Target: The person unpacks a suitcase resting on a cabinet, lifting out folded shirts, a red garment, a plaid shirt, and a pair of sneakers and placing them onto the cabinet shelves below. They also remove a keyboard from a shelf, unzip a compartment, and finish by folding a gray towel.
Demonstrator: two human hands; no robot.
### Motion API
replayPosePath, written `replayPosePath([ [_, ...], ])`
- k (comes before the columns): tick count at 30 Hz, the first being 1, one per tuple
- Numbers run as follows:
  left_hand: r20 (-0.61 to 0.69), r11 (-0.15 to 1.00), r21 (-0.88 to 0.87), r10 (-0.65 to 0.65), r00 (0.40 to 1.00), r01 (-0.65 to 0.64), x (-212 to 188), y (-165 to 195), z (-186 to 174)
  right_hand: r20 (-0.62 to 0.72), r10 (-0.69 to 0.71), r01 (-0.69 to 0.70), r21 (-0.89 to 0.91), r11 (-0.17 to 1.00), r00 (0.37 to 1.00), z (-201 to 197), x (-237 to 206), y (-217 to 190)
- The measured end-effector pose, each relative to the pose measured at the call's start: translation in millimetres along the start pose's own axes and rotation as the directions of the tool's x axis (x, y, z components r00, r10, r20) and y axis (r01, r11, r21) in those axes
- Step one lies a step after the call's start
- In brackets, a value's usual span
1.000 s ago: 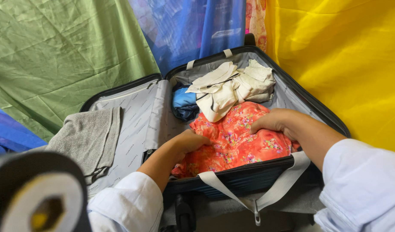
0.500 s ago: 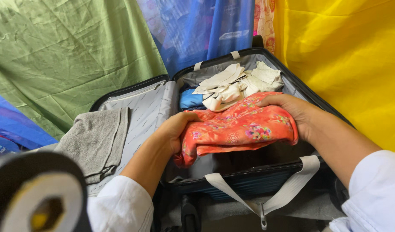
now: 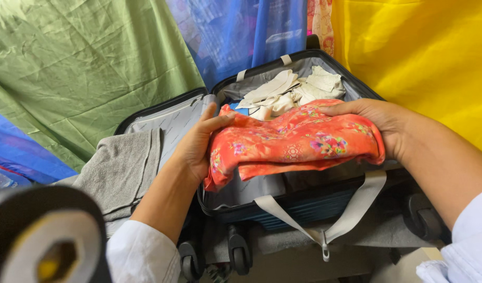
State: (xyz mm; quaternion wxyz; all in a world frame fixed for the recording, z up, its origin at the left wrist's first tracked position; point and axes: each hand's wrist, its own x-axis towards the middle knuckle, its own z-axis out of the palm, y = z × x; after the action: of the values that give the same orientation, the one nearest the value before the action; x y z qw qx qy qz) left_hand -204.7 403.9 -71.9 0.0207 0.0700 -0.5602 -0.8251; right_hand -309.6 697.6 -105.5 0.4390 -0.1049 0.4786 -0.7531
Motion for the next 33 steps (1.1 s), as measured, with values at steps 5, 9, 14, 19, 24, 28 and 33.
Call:
replayPosePath([
  [5, 0.13, 0.998, 0.018, 0.049, 0.99, -0.052, -19, 2, 2, -0.255, 0.065, -0.062, 0.02, 0.998, 0.965, 19, -8, 8],
  [9, 0.124, 0.973, 0.189, 0.108, 0.986, -0.13, -32, 6, 0, -0.371, -0.248, 0.148, -0.278, 0.949, 0.895, 52, -17, 14],
  [14, 0.233, 0.748, 0.535, 0.317, 0.919, -0.394, -42, 18, 15, -0.391, -0.534, 0.276, -0.549, 0.789, 0.75, 94, -16, 20],
  [19, 0.357, 0.71, 0.548, 0.28, 0.891, -0.442, -61, 31, 37, -0.23, -0.769, 0.515, -0.625, 0.587, 0.597, 129, 1, 35],
  [24, 0.579, 0.836, 0.304, 0.22, 0.785, -0.458, -98, 61, 29, -0.149, -0.87, 0.684, -0.561, 0.466, 0.47, 173, -7, 51],
  [28, 0.597, 0.955, 0.157, 0.111, 0.795, -0.252, -125, 82, 4, -0.174, -0.718, 0.698, -0.166, 0.696, 0.674, 215, -27, 70],
  [33, 0.697, 0.986, 0.011, 0.111, 0.708, -0.166, -150, 70, -14, -0.022, -0.666, 0.667, 0.001, 0.745, 0.745, 249, -39, 102],
])
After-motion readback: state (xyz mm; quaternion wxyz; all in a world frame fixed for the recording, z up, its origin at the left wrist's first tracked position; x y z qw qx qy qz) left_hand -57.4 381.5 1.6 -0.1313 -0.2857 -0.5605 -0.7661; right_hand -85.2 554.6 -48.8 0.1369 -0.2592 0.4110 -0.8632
